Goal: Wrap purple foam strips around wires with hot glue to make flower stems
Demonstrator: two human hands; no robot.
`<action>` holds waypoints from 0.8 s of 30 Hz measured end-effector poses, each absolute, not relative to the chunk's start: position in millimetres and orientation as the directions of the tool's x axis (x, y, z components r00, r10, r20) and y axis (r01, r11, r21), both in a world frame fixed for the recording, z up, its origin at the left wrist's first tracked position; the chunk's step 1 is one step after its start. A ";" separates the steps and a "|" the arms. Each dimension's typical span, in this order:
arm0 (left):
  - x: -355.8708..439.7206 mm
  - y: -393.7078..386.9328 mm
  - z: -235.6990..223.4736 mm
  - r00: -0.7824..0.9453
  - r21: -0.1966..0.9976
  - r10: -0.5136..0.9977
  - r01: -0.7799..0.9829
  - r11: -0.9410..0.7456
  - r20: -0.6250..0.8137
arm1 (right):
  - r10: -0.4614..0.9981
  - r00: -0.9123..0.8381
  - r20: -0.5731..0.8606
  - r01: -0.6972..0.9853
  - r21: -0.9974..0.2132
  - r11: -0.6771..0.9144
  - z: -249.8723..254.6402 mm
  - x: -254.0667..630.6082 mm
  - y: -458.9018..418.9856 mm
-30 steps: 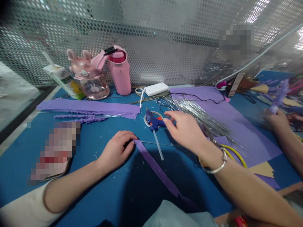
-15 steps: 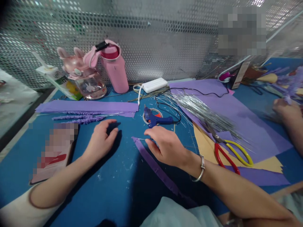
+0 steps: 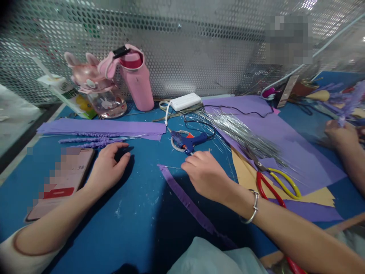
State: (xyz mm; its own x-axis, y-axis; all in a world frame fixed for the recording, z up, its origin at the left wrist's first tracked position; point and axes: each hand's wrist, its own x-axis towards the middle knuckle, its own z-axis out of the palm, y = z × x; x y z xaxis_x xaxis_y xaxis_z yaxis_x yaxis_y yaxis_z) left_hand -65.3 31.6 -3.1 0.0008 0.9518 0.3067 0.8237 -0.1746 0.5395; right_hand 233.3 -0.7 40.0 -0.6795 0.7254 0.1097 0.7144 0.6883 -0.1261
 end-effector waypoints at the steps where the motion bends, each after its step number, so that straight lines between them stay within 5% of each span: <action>1: -69.4 33.0 -3.6 -0.011 0.531 0.949 0.831 -0.167 0.316 | 0.721 -0.688 0.083 0.709 -0.137 0.692 39.0 228.3 -2.7; 13: -70.3 27.4 8.4 -0.132 0.595 0.932 0.798 -0.102 0.337 | 0.781 -0.618 0.090 0.762 -0.173 0.624 20.4 201.6 9.9; 17: -17.7 7.4 25.6 0.006 0.928 0.999 0.372 0.030 -0.035 | 0.776 -0.599 0.198 0.731 -0.261 0.631 28.6 201.0 6.5; 19: 3.3 0.6 26.6 0.092 0.968 0.983 0.208 0.139 -0.161 | 0.780 -0.577 0.242 0.730 -0.273 0.626 32.3 201.8 5.2; 24: 15.4 -2.5 13.6 0.119 0.971 0.973 -0.108 0.212 -0.199 | 0.765 -0.582 0.274 0.725 -0.252 0.641 30.4 200.1 5.4</action>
State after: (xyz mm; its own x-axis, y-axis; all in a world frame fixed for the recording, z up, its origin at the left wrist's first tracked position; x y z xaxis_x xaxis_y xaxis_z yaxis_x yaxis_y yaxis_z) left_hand 15.4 -2.5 13.6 0.1187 0.9727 -0.1993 -0.1080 0.2122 0.9712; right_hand 200.1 5.4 30.4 -0.5821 0.7654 0.2745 0.7247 0.6414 -0.2519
